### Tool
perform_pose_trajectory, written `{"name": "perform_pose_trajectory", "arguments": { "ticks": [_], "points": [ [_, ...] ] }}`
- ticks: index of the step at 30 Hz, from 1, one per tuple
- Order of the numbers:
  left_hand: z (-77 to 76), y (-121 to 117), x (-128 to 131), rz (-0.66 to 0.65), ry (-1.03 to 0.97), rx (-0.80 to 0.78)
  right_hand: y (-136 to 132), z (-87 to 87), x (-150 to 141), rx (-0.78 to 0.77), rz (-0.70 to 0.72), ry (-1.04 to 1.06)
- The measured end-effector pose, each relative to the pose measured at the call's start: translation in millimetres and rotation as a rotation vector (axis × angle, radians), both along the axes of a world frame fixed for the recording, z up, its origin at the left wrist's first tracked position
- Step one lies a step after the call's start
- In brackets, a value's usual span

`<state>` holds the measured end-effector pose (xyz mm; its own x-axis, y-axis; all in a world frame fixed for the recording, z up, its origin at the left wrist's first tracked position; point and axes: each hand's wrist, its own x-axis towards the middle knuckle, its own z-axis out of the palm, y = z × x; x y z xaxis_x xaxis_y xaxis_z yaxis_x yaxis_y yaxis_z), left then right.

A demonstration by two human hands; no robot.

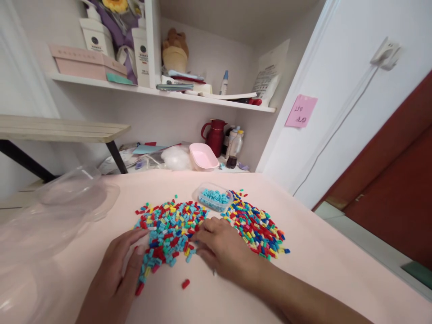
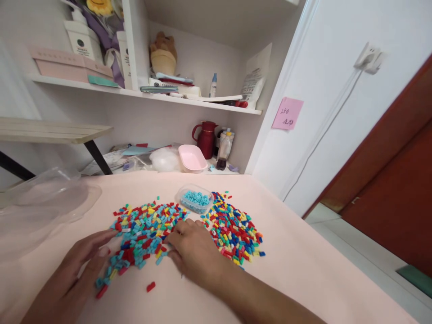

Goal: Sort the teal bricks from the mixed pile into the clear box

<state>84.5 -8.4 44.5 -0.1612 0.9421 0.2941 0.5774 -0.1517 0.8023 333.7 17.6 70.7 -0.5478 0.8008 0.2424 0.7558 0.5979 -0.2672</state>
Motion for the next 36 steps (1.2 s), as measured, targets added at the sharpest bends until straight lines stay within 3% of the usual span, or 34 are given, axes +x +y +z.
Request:
{"name": "perform_pose_trajectory", "arguments": {
  "ticks": [11,20,24,30,36],
  "points": [
    [-7.3,0,-3,0.018,0.022,-0.026,13,-3.5,6,-0.035,-0.098,0.027],
    [-6.4,0,-3,0.011,0.001,-0.019,13,-9.7,7,0.029,-0.047,0.075],
    [-9.0,0,-4,0.026,-0.008,-0.015,14,2.1,12,0.004,-0.066,0.315],
    [-21.7,7,-12,-0.024,0.015,0.019,40,16.7,49,0.090,-0.318,0.692],
    [-21.8,8,-11,0.020,-0.037,0.014,45,20.9,60,-0.023,-0.352,0.884]
  ]
}}
